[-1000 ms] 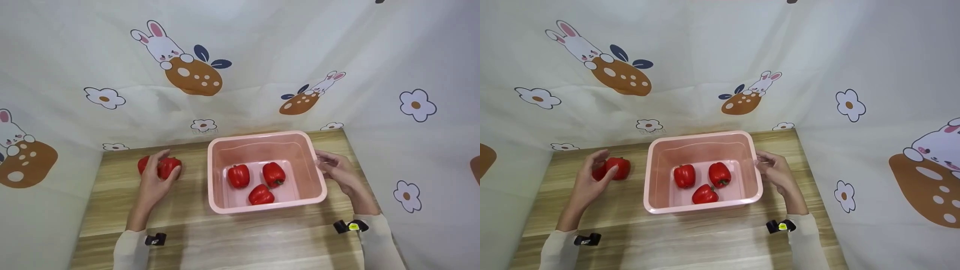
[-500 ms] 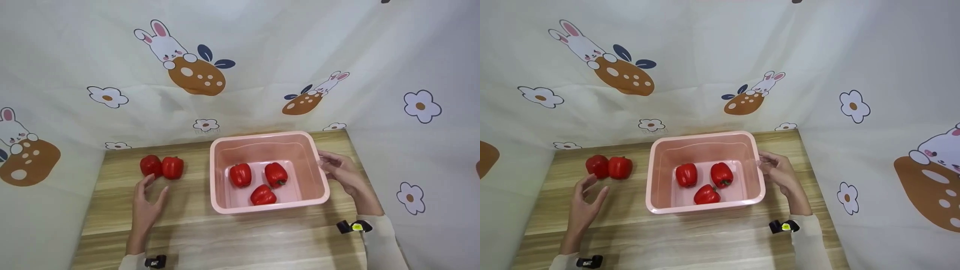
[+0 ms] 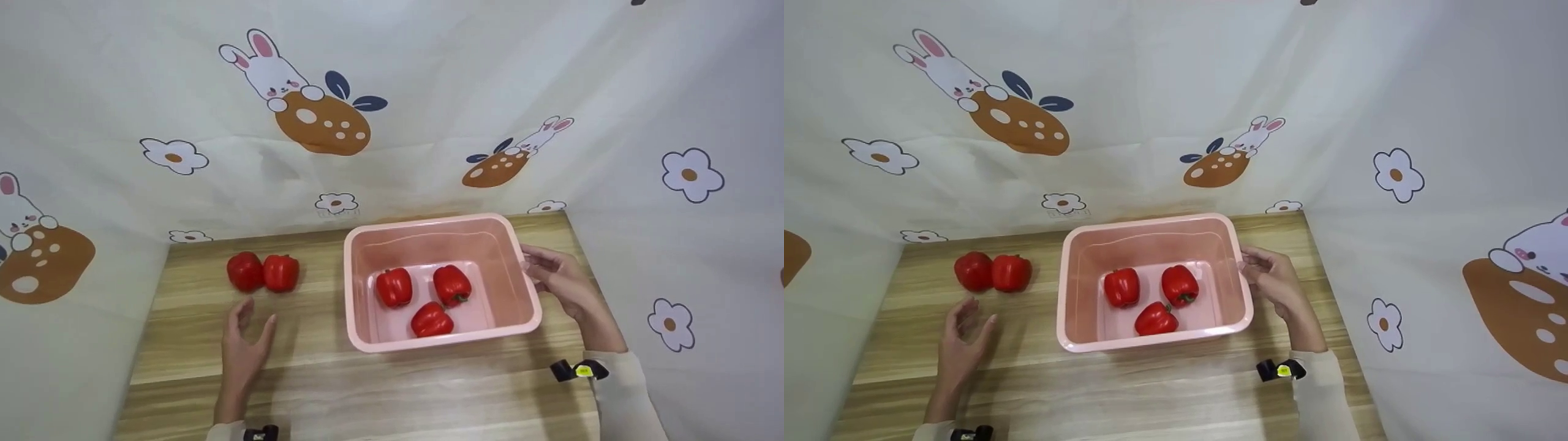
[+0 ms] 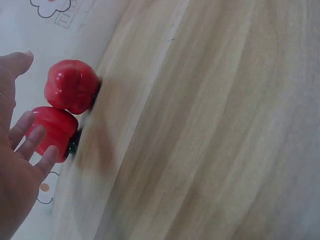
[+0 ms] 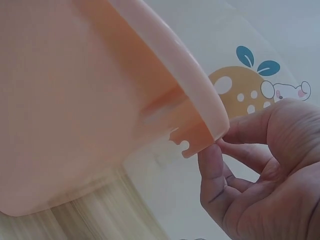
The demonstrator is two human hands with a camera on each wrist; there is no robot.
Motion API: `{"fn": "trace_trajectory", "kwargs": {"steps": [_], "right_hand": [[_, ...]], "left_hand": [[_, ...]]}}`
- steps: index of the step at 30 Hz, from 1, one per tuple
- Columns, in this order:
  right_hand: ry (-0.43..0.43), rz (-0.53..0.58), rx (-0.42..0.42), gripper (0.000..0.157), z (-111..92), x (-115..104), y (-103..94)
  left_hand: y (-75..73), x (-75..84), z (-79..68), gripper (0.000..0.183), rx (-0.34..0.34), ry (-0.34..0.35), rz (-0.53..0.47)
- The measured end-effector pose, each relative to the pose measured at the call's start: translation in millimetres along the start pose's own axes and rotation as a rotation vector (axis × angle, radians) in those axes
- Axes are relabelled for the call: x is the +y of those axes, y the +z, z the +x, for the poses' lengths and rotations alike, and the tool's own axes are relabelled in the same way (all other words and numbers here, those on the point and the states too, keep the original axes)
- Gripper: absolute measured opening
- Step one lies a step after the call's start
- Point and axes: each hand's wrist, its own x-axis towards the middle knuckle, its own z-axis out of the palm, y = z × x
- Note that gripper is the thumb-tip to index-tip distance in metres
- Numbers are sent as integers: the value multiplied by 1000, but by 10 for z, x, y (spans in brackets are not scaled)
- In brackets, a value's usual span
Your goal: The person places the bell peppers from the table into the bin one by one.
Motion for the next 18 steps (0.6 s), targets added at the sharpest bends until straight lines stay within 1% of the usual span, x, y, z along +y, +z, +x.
{"fn": "trace_trajectory", "kwargs": {"steps": [3, 9, 14, 18], "right_hand": [[5, 7, 0, 53, 6, -1, 10], [8, 32, -5, 53, 10, 20, 17], [-3, 37, -20, 52, 17, 25, 13], [-10, 44, -22, 52, 20, 20, 8]], "left_hand": [[11, -13, 21, 67, 0, -2, -2], [76, -44, 80, 68, 38, 58, -40], [150, -84, 105, 66, 51, 50, -69], [208, -86, 177, 67, 28, 32, -95]]}}
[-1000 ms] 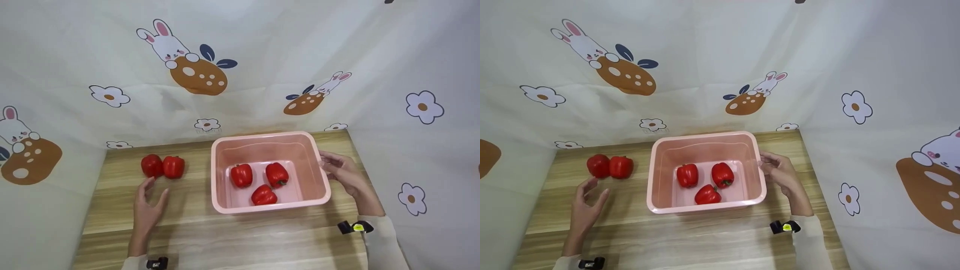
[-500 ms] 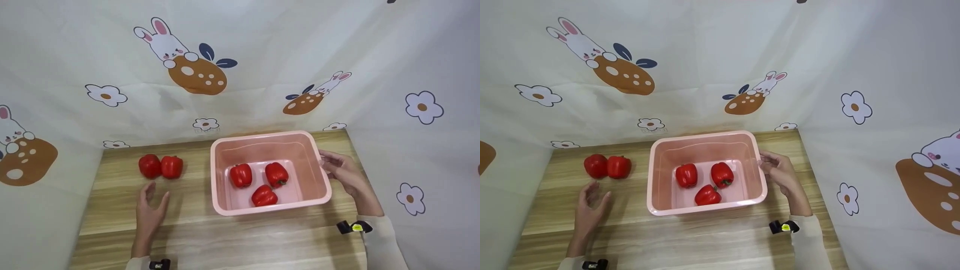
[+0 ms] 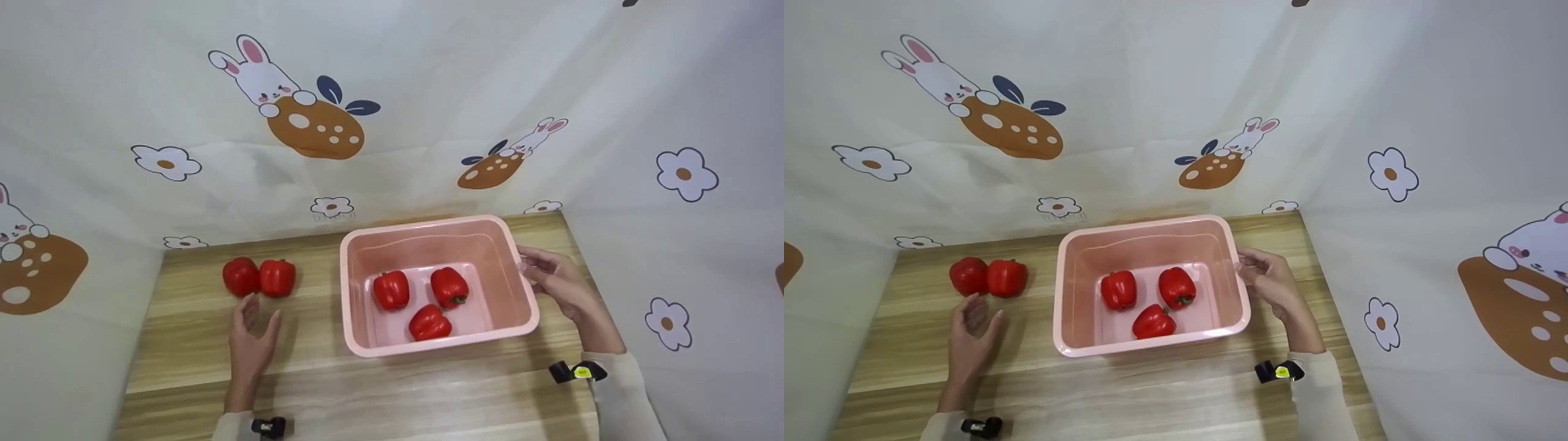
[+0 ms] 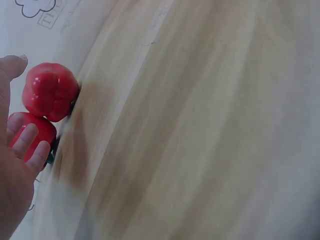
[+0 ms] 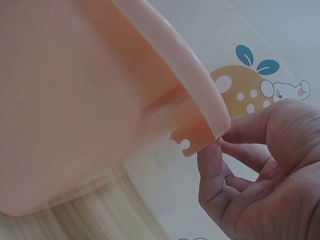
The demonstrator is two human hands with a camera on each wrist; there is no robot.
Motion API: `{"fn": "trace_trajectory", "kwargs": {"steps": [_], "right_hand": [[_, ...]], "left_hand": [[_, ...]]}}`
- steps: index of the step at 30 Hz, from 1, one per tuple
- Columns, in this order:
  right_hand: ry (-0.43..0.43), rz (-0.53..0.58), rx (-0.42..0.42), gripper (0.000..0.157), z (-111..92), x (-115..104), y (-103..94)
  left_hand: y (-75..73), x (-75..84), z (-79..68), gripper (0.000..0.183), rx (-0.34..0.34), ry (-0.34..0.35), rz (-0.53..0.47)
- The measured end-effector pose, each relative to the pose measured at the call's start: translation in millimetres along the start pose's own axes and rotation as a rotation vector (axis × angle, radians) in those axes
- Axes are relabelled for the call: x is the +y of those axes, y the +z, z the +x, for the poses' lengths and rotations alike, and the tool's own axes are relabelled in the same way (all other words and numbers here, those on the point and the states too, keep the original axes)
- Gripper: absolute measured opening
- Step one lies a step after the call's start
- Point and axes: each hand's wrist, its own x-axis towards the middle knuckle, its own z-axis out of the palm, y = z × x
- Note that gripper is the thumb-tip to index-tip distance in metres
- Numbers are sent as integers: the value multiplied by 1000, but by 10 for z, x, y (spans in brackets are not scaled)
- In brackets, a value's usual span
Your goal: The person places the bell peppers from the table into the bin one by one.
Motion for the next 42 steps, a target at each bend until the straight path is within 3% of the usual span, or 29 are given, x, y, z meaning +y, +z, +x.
{"fn": "trace_trajectory", "kwargs": {"steps": [8, 19, 42], "right_hand": [[11, -5, 13, 53, -2, 4, -3], [14, -8, 12, 54, 3, -8, -5], [15, -3, 16, 53, 24, 25, -19]], "left_hand": [[67, -17, 222, 73, -43, -48, 17], [162, -41, 453, 84, -55, -48, 24], [366, 2, 868, 99, -122, -135, 73]]}}
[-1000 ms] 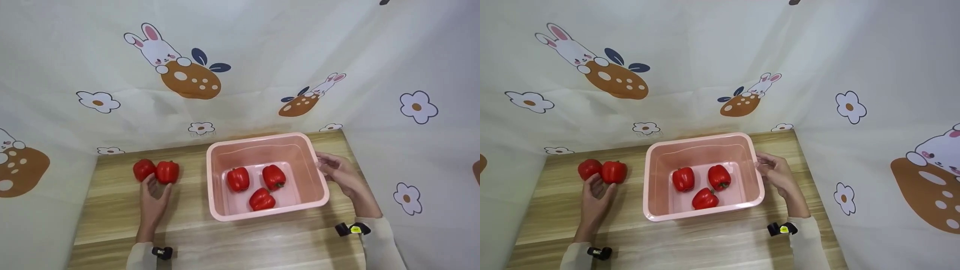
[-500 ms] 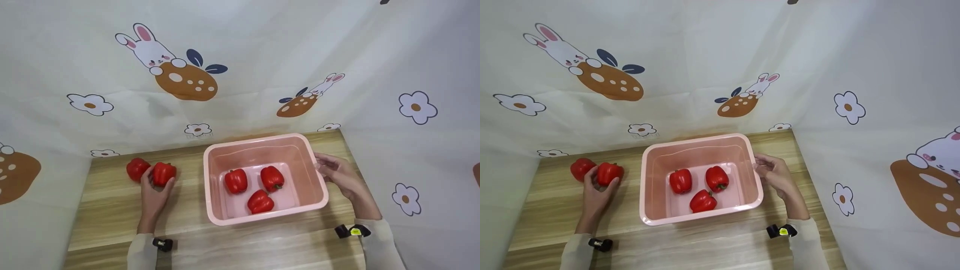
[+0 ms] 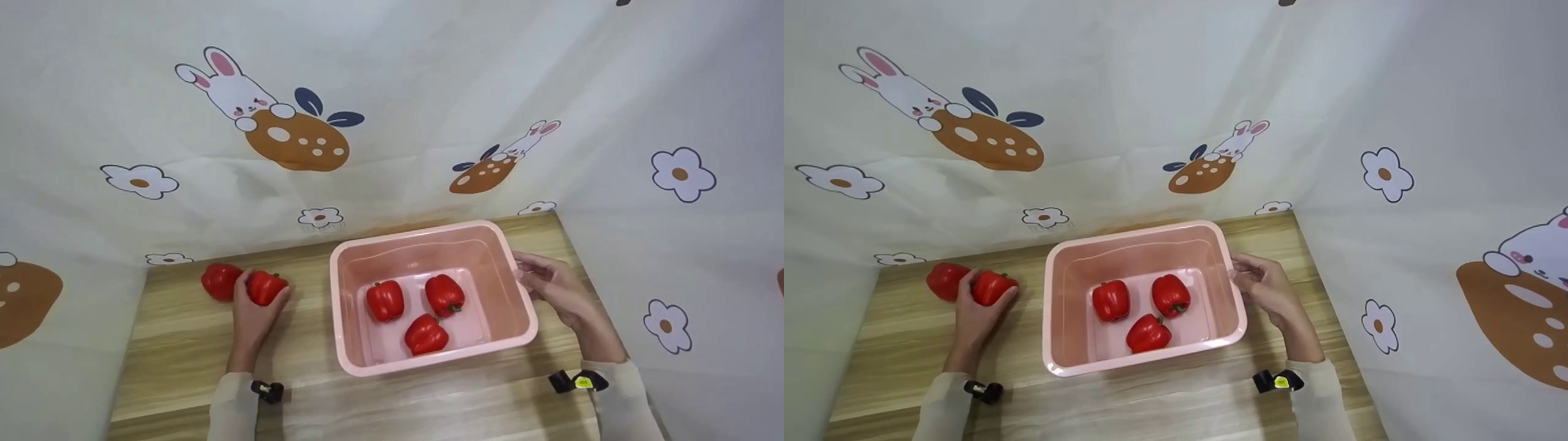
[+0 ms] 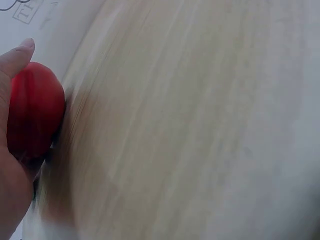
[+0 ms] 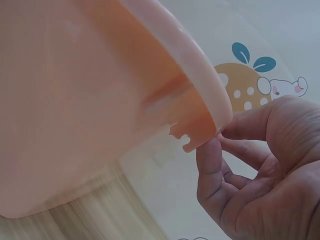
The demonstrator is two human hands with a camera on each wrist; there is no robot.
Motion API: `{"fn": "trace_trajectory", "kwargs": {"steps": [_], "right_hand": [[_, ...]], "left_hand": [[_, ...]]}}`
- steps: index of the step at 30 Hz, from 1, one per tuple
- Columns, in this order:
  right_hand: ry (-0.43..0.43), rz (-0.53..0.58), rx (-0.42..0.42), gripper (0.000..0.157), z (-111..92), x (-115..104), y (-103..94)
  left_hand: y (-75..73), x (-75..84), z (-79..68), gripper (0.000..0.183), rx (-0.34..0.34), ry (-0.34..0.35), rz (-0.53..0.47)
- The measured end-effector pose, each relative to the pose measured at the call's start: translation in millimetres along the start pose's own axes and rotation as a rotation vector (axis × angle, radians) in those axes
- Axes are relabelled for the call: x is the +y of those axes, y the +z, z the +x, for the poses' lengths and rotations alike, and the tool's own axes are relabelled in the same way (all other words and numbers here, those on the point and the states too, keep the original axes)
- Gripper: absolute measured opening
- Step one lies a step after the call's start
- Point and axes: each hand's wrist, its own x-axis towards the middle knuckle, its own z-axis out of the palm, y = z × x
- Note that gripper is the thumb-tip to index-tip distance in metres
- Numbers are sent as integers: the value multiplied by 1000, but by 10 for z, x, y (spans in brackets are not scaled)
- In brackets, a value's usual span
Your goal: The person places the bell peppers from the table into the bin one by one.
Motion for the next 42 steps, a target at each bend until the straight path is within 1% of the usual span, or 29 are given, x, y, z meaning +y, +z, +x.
{"fn": "trace_trajectory", "kwargs": {"steps": [2, 6, 9, 14, 20, 29, 32, 38, 42], "right_hand": [[-7, -1, 2, 54, -6, -14, 5], [-12, -4, -10, 54, -7, -31, 15], [-6, -1, -10, 54, -22, -35, 15], [-8, 4, -3, 55, -28, -40, 20], [-9, -4, -9, 53, 2, -34, 43], [-8, 18, -3, 56, -9, -12, 29], [-12, 22, -7, 56, -13, -1, 19], [-10, 13, 2, 54, -3, 25, 9], [-14, 19, -4, 55, 4, 40, 4]], "left_hand": [[8, 4, 16, 98, -1, -1, 1], [12, -8, 37, 91, 31, 41, 7], [12, -25, 51, 90, 32, 67, 25], [5, -17, 48, 96, 16, 46, 33], [-38, 11, -28, 92, 31, 0, 0], [-102, 122, -130, 89, 19, -4, -33], [-125, 150, -167, 88, 24, 6, -34], [-172, 197, -239, 86, 43, 55, -27], [-205, 250, -283, 86, 45, 67, -37]]}}
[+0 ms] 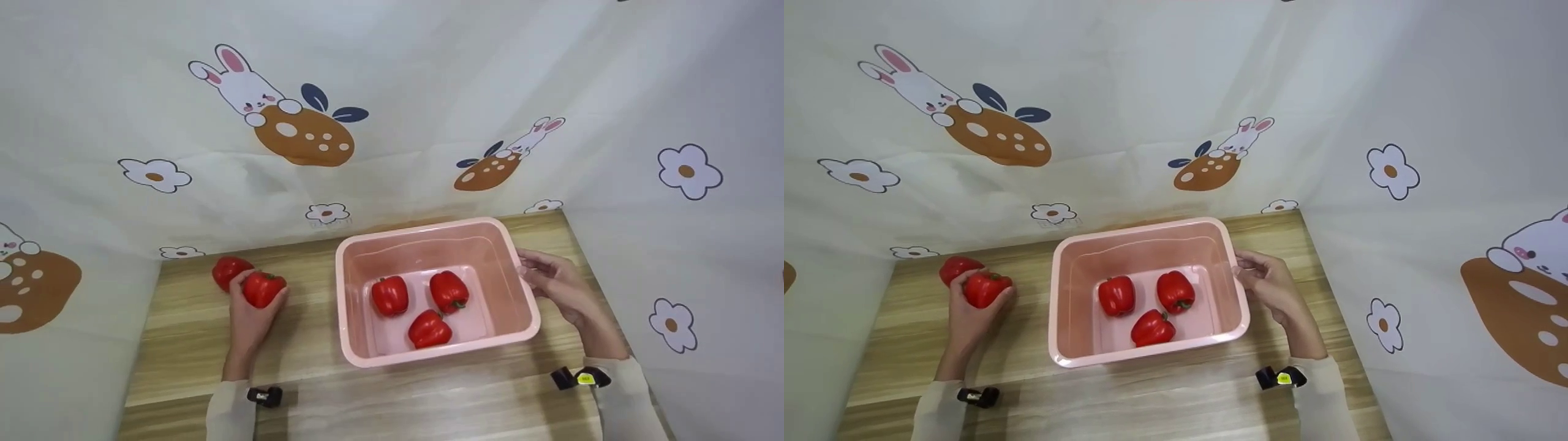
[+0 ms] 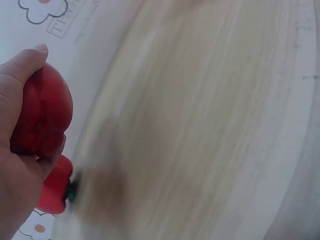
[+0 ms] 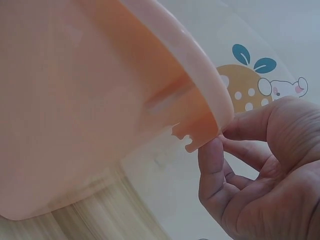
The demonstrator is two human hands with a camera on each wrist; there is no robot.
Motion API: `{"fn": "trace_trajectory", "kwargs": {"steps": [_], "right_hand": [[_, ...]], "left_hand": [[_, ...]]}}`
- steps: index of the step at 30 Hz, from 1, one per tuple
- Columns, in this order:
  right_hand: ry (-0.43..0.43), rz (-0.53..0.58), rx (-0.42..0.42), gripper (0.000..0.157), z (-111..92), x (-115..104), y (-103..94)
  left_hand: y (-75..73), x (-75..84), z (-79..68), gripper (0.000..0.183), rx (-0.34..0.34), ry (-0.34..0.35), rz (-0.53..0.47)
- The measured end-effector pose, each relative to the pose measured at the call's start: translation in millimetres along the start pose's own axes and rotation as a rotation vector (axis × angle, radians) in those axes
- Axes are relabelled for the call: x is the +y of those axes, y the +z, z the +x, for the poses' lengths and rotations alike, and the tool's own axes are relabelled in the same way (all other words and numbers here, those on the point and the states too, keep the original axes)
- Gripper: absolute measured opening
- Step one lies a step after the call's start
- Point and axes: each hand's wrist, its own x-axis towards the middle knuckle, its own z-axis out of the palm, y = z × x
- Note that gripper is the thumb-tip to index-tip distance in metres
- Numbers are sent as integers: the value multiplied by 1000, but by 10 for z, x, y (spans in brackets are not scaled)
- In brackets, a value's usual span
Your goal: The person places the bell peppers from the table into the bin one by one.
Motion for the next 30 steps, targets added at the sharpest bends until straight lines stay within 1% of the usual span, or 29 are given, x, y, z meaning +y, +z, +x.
{"fn": "trace_trajectory", "kwargs": {"steps": [7, 15, 19, 25, 30], "right_hand": [[16, 6, 4, 54, -7, -6, -7], [6, 9, -3, 54, -2, -29, -1], [-2, 13, -4, 54, 3, -29, -3], [5, 6, 1, 53, 2, -7, 4], [2, 5, 0, 53, -8, -9, 12]], "left_hand": [[-75, 180, -42, 85, -14, 21, 4], [-142, 416, -73, 84, -26, 28, 4], [-160, 522, -81, 83, -27, 43, 16], [-183, 650, -122, 79, -17, 72, -2], [-151, 780, -151, 78, -40, 110, 10]]}}
